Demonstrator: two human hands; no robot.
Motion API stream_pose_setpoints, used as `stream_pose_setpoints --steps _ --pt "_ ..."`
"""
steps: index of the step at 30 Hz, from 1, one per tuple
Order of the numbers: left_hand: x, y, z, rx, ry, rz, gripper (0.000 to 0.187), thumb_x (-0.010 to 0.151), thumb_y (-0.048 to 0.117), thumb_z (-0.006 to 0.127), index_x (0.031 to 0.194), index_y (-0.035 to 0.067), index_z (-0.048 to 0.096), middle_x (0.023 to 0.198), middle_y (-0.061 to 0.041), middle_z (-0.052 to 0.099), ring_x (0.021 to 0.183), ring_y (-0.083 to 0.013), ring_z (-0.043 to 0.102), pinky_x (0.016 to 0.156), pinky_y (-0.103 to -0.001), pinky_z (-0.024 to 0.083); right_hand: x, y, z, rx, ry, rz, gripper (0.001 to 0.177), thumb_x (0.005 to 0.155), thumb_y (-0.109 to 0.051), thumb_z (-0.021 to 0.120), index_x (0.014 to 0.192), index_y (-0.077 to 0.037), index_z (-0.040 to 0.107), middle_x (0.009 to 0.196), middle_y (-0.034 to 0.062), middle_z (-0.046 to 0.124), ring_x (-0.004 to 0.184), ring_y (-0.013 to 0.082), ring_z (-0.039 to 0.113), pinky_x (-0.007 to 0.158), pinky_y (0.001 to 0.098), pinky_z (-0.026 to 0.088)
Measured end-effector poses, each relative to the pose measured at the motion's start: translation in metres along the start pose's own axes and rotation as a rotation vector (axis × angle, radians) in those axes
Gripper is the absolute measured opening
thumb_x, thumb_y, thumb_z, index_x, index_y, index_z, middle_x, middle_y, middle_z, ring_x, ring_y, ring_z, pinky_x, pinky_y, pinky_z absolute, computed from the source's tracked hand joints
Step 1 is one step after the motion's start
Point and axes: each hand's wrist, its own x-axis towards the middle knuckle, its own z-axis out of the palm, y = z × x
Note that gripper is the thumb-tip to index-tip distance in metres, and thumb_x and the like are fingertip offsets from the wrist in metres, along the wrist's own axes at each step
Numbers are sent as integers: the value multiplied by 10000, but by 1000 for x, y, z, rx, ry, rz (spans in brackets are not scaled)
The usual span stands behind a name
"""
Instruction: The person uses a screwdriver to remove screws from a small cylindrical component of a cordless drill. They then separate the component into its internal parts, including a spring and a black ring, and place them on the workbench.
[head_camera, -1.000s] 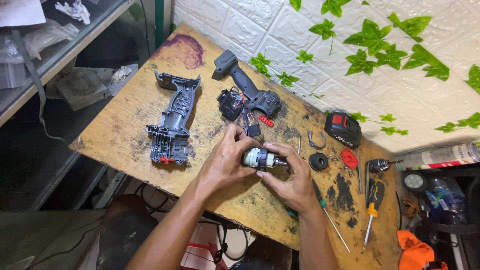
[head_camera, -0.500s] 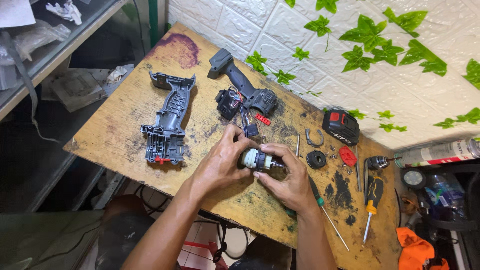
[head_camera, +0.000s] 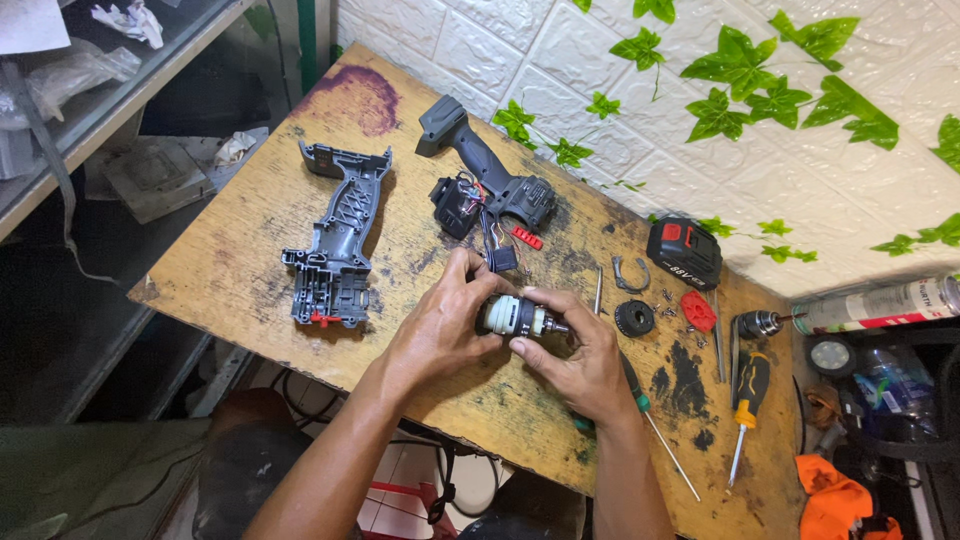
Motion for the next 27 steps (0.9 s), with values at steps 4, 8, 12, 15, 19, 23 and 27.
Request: stream_pose_setpoints --steps 4,8,12,15,19,23,27 --pt "0 0 1 -7 1 -1 545 652 87 817 1179 102 678 1122 -145 452 992 -529 649 841 -612 574 -3 5 1 0 18 22 502 771 -151 885 1221 -15 708 1143 198 759 1066 332 735 901 454 568" --pt "-2 0 1 9 6 2 548 648 86 823 1177 105 680 1131 -149 456 989 -533 649 841 -622 573 -2 3 3 -3 22 24 487 782 -170 884 1217 -28 718 1158 182 765 1089 319 732 915 439 568" --pt "0 -1 3 7 7 0 539 655 91 826 1173 106 674 1142 -154 461 991 -541 648 840 -629 572 2 -8 4 -21 19 -22 454 821 -166 851 1232 -45 701 1213 176 746 1157 346 707 960 469 548" --pt "0 -3 3 -22 2 -27 532 665 101 818 1178 112 674 1143 -137 456 1008 -535 646 853 -624 571 3 -2 1 5 -28 -86 548 778 -180 879 1260 -32 664 1220 243 710 1131 400 689 1018 557 525" --pt "-2 -1 2 -9 -3 -13 561 651 117 843 1184 113 667 1157 -150 462 1002 -550 640 845 -645 563 5 -9 1 -60 -23 -43 505 757 -131 900 1205 -57 679 1220 187 721 1172 386 697 994 524 528" --pt "-2 2 -1 -11 -1 -24 545 667 108 831 1186 115 666 1149 -138 453 1008 -538 644 851 -626 571 6 -11 0 -46 -25 -46 501 761 -94 880 1221 -53 684 1193 194 727 1138 390 710 977 522 530" --pt "-2 4 -1 -8 1 -16 543 668 86 824 1187 103 664 1145 -145 453 1013 -536 644 858 -620 572 5 -11 1 -61 -15 -65 493 771 -109 878 1224 -62 688 1192 186 728 1142 383 713 979 511 530"
